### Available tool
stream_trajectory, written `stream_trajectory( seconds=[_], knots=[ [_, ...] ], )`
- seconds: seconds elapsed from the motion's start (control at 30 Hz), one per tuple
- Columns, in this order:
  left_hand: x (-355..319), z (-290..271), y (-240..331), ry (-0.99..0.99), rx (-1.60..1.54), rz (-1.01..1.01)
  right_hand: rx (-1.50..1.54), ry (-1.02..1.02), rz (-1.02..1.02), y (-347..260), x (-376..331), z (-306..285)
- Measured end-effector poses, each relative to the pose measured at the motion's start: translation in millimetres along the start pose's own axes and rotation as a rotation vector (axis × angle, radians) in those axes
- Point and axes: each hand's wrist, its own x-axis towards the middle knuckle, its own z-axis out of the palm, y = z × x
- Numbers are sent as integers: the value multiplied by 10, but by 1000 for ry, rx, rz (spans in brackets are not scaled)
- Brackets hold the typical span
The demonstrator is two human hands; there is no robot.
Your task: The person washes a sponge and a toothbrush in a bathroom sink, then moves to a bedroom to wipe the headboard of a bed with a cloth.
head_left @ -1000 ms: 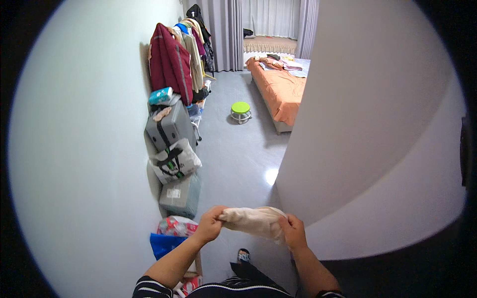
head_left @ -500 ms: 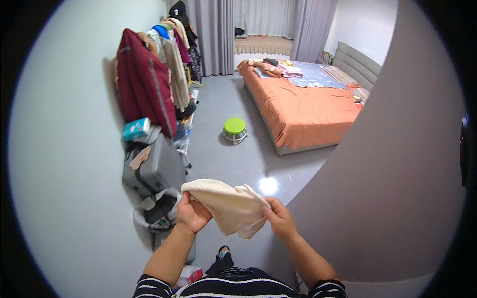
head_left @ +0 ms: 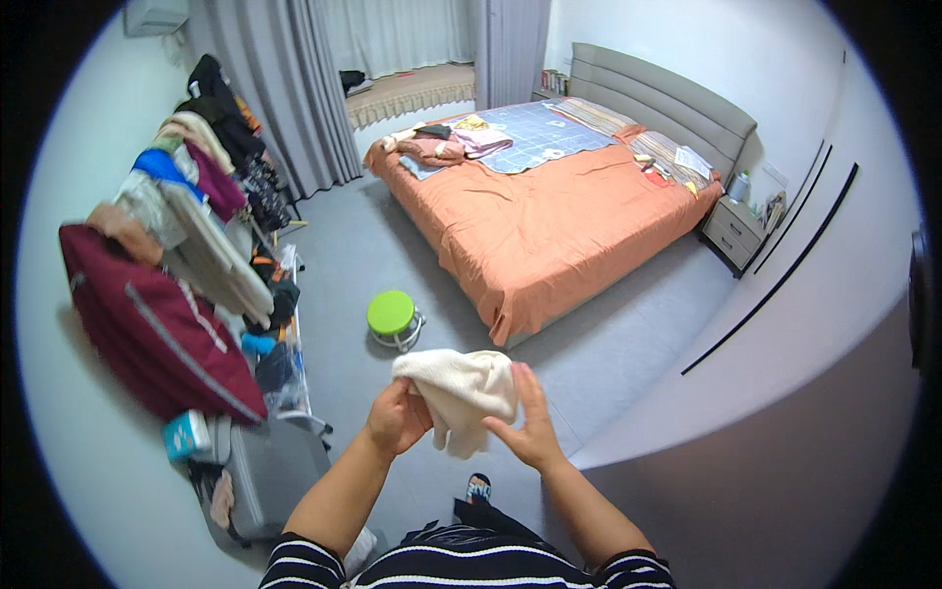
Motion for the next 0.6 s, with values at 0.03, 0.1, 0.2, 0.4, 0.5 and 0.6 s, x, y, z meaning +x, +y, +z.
stream_trajectory(
  seconds=[0.03, 0.1, 0.2, 0.4, 0.5, 0.6],
  knots=[
    [243, -95, 99, -7, 82, -34, 37, -72, -53, 99, 283, 49],
    [651, -364, 308, 34, 197, -80, 195, -238, 121, 258, 757, 116],
    [1426, -624, 631, 267, 602, -97, 118, -283, 301, 616, 1407, 31],
    [3313, -754, 776, 130, 652, 169, 1021, -467, 575, 1213, 2312, -239],
    [4198, -31, 701, 21, 396, 187, 1250, -337, 564, 1628, 2663, -344],
    [4920, 656, 264, -170, 646, 487, 1469, 22, 794, 1842, 2852, -182]
  ],
)
